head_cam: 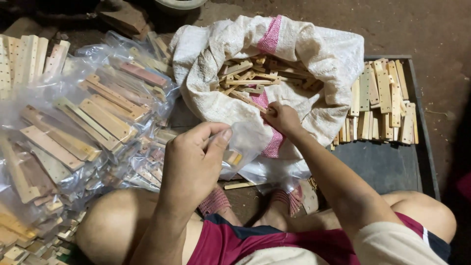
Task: The person picks up wooden slats from a large bag, places them into plastic sleeves, and sets the filled sleeves aside into a tray or onto the floor.
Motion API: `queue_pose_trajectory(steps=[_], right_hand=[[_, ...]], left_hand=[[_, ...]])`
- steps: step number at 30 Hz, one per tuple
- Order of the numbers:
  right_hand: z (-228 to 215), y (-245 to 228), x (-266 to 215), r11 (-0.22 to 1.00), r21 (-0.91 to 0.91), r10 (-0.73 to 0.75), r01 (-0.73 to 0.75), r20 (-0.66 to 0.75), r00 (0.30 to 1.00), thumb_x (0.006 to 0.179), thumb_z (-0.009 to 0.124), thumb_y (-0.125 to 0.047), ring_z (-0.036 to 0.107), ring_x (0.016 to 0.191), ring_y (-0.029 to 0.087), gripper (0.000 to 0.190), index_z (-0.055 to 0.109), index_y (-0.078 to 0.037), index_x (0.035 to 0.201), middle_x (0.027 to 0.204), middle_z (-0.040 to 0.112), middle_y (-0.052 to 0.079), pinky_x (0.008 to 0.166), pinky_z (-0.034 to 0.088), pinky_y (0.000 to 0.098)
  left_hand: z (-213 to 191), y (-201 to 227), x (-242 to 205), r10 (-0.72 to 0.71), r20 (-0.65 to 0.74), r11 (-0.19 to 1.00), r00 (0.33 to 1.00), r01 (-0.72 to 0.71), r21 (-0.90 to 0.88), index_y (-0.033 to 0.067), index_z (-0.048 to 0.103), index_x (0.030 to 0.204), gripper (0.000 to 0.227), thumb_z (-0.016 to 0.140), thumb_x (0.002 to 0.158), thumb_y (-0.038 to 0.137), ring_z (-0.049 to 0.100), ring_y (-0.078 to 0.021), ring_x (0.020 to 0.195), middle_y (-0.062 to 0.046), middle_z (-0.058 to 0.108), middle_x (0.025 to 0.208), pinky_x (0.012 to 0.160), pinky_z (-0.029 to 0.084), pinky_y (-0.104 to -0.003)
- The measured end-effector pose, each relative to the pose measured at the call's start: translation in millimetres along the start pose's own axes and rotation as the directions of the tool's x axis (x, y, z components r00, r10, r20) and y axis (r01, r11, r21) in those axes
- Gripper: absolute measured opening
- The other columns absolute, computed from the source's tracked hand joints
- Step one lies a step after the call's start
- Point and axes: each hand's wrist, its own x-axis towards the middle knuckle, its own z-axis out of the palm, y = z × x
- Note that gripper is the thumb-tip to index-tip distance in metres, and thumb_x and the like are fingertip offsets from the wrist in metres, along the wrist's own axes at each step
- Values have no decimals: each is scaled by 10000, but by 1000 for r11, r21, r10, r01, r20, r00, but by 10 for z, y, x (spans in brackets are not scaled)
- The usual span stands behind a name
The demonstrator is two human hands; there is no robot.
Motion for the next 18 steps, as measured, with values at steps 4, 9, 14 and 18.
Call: queue_pose_trajectory(steps=[4, 9, 14, 18], right_hand=[[-388, -150, -145, 964, 215, -139, 158, -101, 985, 925, 728, -341, 734, 926, 381, 429, 670, -119, 1288, 900, 765, 174, 856, 565, 525], [-788, -239, -206, 904, 339, -197, 262, -214, 957, 921, 750, -259, 746, 855, 369, 412, 677, -80, 1285, 818, 753, 173, 833, 568, 511], [-1679, -537, -548, 717, 658, 15, 229, -343, 939, 1025, 740, -203, 621, 748, 114, 152, 716, -62, 1076, 743, 663, 17, 809, 562, 308], [-2583, -286, -1040, 881, 402, -73, 249, -405, 911, 1152, 754, -222, 683, 759, 214, 168, 733, -56, 1152, 728, 671, 74, 870, 561, 355]], left_hand=[[132, -129, 55, 24, 9, 1000, 1000, -24, -21, 208, 823, 957, 151, 682, 902, 206, 758, -345, 897, -102, 797, 818, 690, 591, -464], [263, -184, 81, 25, 59, 999, 998, -23, -29, 217, 826, 975, 168, 673, 906, 208, 753, -360, 900, -105, 793, 808, 712, 589, -460], [327, -196, 122, 15, 41, 997, 999, -12, -70, 170, 811, 1012, 174, 674, 907, 190, 766, -347, 849, -162, 763, 749, 666, 577, -468], [538, -237, 185, -5, 35, 994, 999, 9, -106, 178, 807, 1037, 186, 670, 915, 212, 771, -336, 851, -147, 779, 800, 667, 584, -449]])
